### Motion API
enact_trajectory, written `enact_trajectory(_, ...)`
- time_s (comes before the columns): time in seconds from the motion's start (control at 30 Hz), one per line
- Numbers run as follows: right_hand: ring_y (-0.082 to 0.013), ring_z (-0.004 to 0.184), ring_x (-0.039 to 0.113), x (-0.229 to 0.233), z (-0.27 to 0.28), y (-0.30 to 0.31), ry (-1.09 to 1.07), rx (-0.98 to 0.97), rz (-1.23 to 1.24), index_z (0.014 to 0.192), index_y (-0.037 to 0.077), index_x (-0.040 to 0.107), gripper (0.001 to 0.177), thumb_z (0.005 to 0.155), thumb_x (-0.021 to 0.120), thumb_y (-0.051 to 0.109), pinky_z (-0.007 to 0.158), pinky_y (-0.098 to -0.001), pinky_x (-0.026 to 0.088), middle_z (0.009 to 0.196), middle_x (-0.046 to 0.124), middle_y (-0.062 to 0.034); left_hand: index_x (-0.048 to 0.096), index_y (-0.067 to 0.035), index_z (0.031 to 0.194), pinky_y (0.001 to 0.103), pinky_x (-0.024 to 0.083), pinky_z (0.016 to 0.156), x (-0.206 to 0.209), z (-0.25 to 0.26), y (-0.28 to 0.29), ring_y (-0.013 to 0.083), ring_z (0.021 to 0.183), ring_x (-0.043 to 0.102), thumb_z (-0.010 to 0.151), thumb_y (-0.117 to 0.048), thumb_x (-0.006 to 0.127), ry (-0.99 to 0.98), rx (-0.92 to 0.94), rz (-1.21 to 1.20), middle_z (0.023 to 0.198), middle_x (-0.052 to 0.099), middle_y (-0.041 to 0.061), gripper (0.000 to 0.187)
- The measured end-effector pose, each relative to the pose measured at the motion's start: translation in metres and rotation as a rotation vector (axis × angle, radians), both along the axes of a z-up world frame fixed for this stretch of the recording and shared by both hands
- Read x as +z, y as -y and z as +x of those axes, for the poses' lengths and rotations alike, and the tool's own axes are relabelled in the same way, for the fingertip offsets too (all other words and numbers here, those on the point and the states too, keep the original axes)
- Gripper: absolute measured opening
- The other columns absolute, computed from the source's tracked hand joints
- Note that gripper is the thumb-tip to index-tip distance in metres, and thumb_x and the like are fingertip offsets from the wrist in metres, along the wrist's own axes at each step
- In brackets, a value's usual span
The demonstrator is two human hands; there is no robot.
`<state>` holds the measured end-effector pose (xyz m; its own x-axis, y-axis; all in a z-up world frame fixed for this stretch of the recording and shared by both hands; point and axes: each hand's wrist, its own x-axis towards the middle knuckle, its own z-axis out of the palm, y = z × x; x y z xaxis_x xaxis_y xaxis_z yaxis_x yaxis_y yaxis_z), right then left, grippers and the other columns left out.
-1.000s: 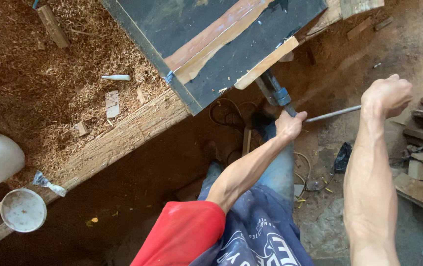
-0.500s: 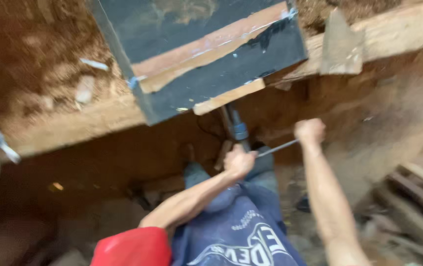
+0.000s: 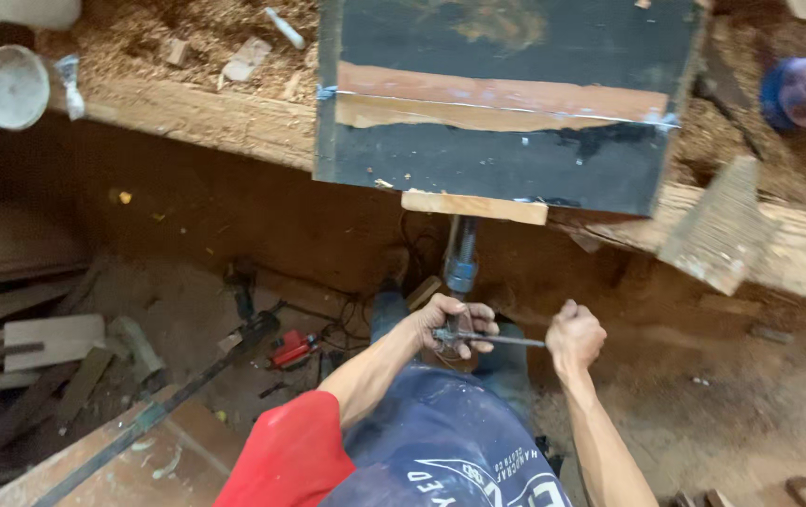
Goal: The person applies a white adhesive to a seam on a dark rectangular board using a putty knife. They then position the board on a workbench and use a large metal clamp to secure a small wooden block against the glued area.
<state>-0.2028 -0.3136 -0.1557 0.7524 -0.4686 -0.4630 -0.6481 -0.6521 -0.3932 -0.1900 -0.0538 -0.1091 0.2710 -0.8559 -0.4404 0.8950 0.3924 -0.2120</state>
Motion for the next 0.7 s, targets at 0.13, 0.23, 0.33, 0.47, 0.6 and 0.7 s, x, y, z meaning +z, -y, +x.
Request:
enact_trajectory(0.13, -0.0478, 0.086, 0.07, -0.059, -0.011, 0.009, -0.069, -0.05, 0.141, 0.092, -0.003, 0.076, 0.043, 0.102, 0.061, 0.036, 0.082, -0.0519, 0.055, 0.089, 0.071, -0.0319, 0.064, -0.007, 0.087, 0.024, 0.041, 0.057, -0.03, -0.025, -0.005, 0.0185, 0.078, 0.053, 0.091, -0.021, 0.073, -0.167, 0.132, -0.253, 0.082, 0.06, 0.008, 0.017)
enact_trajectory(0.23, -0.0421, 0.088, 0.072, -0.115, -0.009, -0.005, -0.065, -0.019, 0.243, 0.099, -0.001, 0.078, 0.031, 0.094, 0.065, 0.027, 0.081, -0.0491, 0.055, 0.092, 0.073, -0.0312, 0.052, -0.012, 0.075, 0.022, 0.037, 0.053, -0.036, -0.033, -0.006, 0.0137, 0.07, 0.049, 0.095, -0.02, 0.074, -0.21, 0.168, -0.093, 0.07, 0.048, 0.002, 0.031)
enact_trajectory(0.33, -0.0322, 0.083, 0.075, -0.167, -0.001, -0.042, -0.15, 0.006, 0.44, 0.105, 0.004, 0.079, 0.028, 0.091, 0.063, 0.023, 0.077, -0.0451, 0.057, 0.094, 0.077, -0.0252, 0.05, -0.015, 0.072, 0.021, 0.035, 0.047, -0.025, -0.037, 0.002, 0.0091, 0.061, 0.046, 0.092, -0.019, 0.076, -0.221, 0.154, 0.254, 0.065, 0.046, -0.001, 0.033)
enact_trajectory(0.47, -0.0259, 0.077, 0.07, -0.213, 0.006, -0.116, -0.132, -0.016, 0.909, 0.101, -0.001, 0.078, 0.029, 0.09, 0.07, 0.024, 0.069, -0.0405, 0.055, 0.089, 0.075, -0.0177, 0.053, -0.015, 0.071, 0.024, 0.032, 0.043, 0.001, -0.026, 0.02, 0.0088, 0.051, 0.042, 0.085, -0.015, 0.077, -0.081, 0.098, 0.804, 0.062, 0.048, -0.002, 0.028)
enact_trajectory(0.6, -0.0232, 0.07, 0.068, -0.212, 0.002, -0.168, -0.295, -0.108, 1.223, 0.099, -0.001, 0.076, 0.033, 0.087, 0.073, 0.03, 0.061, -0.0383, 0.055, 0.085, 0.074, -0.0132, 0.054, -0.013, 0.07, 0.026, 0.03, 0.041, 0.019, -0.016, 0.033, 0.0091, 0.047, 0.039, 0.082, -0.016, 0.08, -0.002, 0.076, 1.059, 0.06, 0.047, -0.002, 0.029)
enact_trajectory(0.7, -0.0245, 0.074, 0.073, -0.208, 0.009, -0.161, -0.241, 0.166, 0.693, 0.097, 0.001, 0.078, 0.038, 0.086, 0.07, 0.037, 0.067, -0.0391, 0.056, 0.085, 0.078, -0.019, 0.058, -0.012, 0.073, 0.025, 0.03, 0.042, 0.023, -0.014, 0.033, 0.0079, 0.049, 0.04, 0.082, -0.019, 0.08, 0.039, 0.034, 1.088, 0.061, 0.048, -0.003, 0.025)
